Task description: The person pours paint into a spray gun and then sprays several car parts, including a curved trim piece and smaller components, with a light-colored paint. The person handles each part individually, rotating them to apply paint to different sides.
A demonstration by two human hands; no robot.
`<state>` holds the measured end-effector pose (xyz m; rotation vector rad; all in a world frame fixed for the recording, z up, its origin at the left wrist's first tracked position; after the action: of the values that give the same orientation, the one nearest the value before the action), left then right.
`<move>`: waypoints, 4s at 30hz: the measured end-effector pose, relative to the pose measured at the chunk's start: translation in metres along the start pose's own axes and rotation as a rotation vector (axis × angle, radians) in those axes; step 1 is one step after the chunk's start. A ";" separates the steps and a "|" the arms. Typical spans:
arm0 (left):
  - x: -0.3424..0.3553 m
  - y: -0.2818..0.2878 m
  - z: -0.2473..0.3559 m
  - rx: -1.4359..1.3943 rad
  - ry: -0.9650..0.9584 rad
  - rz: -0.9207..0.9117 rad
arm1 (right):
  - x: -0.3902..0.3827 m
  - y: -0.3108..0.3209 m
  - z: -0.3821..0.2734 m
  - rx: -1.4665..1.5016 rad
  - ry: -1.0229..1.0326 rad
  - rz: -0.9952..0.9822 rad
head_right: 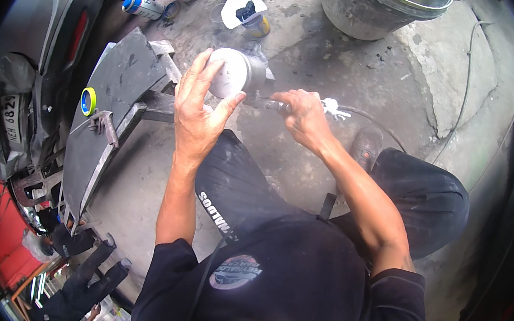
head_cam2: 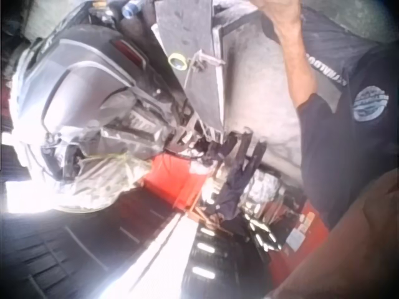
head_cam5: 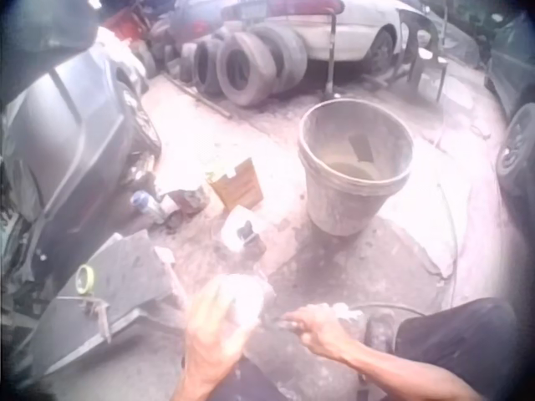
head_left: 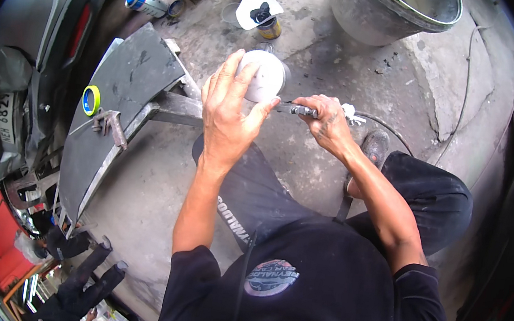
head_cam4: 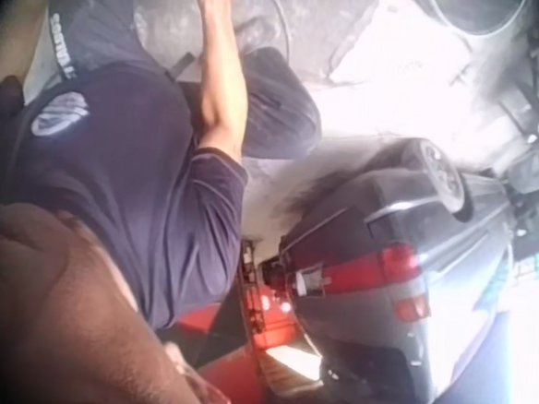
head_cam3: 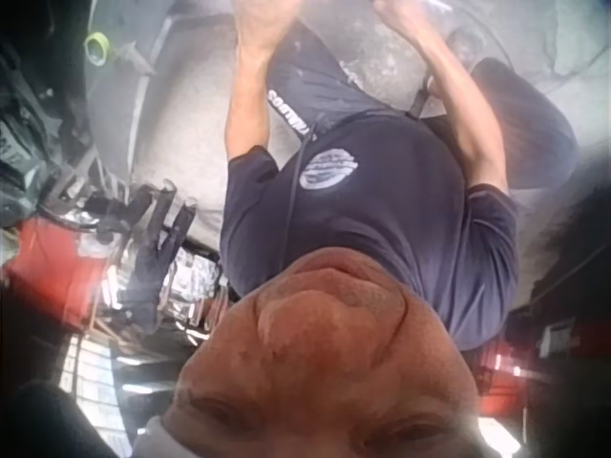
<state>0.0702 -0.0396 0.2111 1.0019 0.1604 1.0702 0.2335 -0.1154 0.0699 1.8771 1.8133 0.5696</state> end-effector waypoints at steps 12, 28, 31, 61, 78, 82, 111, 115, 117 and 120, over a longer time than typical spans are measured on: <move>-0.001 0.067 0.062 -0.334 0.294 0.083 | -0.014 0.076 -0.107 -0.064 0.047 -0.100; 0.097 0.206 0.372 -0.507 0.052 0.015 | -0.147 0.357 -0.315 0.023 -0.121 -0.327; 0.115 0.199 0.403 -0.671 0.065 -0.090 | -0.174 0.388 -0.304 -0.004 -0.167 -0.309; 0.338 -0.144 0.403 -0.982 1.303 -0.976 | -0.207 0.891 -0.046 0.380 -0.932 0.759; 0.946 -0.487 0.552 -0.547 0.403 -0.994 | -0.046 1.281 0.148 0.496 -1.000 1.255; 0.935 -0.513 0.620 -0.383 0.782 -1.129 | -0.020 1.399 0.191 0.544 -0.993 1.177; 1.833 -1.328 1.266 -0.804 0.383 -1.153 | 0.261 2.286 0.860 0.525 -1.003 1.219; 1.876 -1.394 1.237 -0.535 0.601 -1.131 | 0.305 2.410 0.942 0.667 -0.970 1.229; 1.894 -1.418 1.171 -0.347 0.574 -1.170 | 0.345 2.499 0.985 0.582 -0.868 1.186; 1.907 -1.431 1.186 -0.530 0.756 -1.033 | 0.378 2.609 1.037 0.547 -0.792 1.220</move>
<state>2.6440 0.5952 0.4629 -0.0712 0.8574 0.4156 2.9641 0.1641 0.7705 2.8713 0.1829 -0.3834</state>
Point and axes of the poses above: each hand's wrist, its own x-axis towards the middle knuckle, its own y-axis out of the back of the hand, z = x × y, the point moved 7 cm from there along x, towards the middle knuckle, and after that the axes turned 3 degrees about -x, right-handed, at the moved point
